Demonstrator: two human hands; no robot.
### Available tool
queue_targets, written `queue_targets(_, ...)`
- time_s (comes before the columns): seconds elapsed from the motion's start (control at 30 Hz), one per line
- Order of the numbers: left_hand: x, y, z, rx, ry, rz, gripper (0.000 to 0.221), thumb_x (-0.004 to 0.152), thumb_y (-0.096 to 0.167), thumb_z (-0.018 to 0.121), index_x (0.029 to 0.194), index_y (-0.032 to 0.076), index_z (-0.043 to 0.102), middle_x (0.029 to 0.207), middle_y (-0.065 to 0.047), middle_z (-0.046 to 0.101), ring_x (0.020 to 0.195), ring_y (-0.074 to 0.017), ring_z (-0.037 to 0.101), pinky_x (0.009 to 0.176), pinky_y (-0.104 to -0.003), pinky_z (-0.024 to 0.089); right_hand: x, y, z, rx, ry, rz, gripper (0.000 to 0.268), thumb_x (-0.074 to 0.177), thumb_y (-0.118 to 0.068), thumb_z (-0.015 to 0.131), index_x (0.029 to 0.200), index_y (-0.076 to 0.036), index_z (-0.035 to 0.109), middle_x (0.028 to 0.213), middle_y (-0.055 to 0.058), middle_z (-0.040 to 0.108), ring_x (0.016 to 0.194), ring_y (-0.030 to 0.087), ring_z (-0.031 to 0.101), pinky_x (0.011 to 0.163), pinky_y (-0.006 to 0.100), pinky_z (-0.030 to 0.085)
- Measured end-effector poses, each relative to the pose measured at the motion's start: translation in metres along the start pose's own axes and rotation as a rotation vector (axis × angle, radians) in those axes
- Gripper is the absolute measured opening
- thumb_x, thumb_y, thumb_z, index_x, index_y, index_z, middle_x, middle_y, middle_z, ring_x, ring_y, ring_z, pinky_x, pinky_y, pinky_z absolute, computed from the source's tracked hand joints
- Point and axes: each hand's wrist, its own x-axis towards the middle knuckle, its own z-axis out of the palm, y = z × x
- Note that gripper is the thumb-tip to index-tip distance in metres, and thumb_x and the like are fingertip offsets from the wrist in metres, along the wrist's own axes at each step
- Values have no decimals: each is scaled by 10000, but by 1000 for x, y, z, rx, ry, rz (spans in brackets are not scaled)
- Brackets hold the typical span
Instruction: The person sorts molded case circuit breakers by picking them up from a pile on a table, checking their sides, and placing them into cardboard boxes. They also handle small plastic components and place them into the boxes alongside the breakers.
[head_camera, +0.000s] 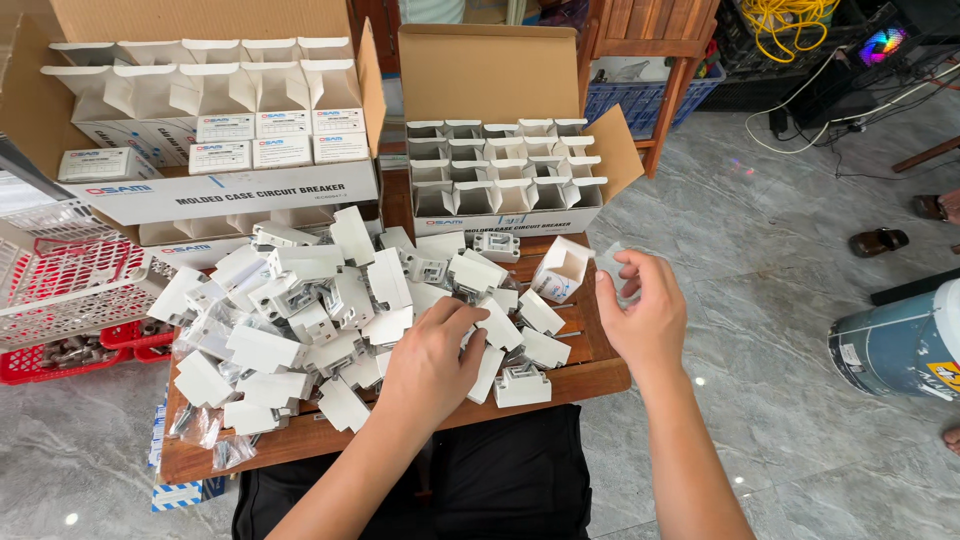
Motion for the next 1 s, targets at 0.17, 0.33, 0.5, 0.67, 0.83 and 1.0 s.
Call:
queue_targets(0.17, -8, 3, -18, -74, -23, -73, 262, 1009, 153, 740, 1252, 183, 833, 1092, -33, 774, 964, -263, 824, 801, -435, 692, -29, -25, 19, 115, -26, -6, 181, 965, -144, 867, 1132, -144, 796, 887, 19, 717, 701, 204, 725, 583, 315, 615)
queue_targets(0.33, -19, 6, -35, -111, -56, -161, 278, 1013, 177, 735, 1268, 227, 833, 1132, -1, 780, 996, -237, 833, 823, -450, 695, -56, -88, 31, 60, -361, -50, 402, 824, -333, 953, 1180, -185, 838, 978, 27, 803, 849, 239, 768, 693, 378, 668)
queue_targets(0.5, -28, 12, -48, -119, -55, -241, 258, 1002, 199, 749, 1243, 206, 841, 1126, -8, 800, 991, -246, 848, 806, -465, 697, -56, -95, 46, -90, -591, -9, 555, 949, -411, 864, 1296, 11, 771, 1076, 172, 746, 1046, 352, 768, 860, 460, 670)
queue_targets(0.67, -30, 8, -48, -208, -48, -263, 251, 1004, 222, 767, 1238, 184, 849, 1099, -29, 818, 963, -231, 857, 771, -416, 698, -37, -103, 34, 232, -642, 284, 484, 985, -404, 851, 1297, -35, 824, 1015, 145, 789, 918, 267, 783, 804, 397, 662)
queue_targets(0.83, -23, 6, -43, -533, 15, -307, 392, 1027, 356, 785, 1308, 84, 816, 1123, -131, 847, 1005, -300, 879, 761, -438, 710, -37, -112, 27, 892, -630, 584, 380, 1014, -332, 815, 1275, -62, 868, 960, 67, 829, 876, 154, 731, 778, 342, 652)
queue_targets(1.0, -12, 2, -46, -832, -45, -323, 603, 1028, 366, 787, 1473, -34, 711, 1200, -229, 834, 1090, -329, 842, 851, -434, 679, -39, -137, 16, 1006, -671, 505, 388, 1026, -255, 792, 1332, -20, 830, 981, 86, 782, 947, 152, 689, 848, 379, 668)
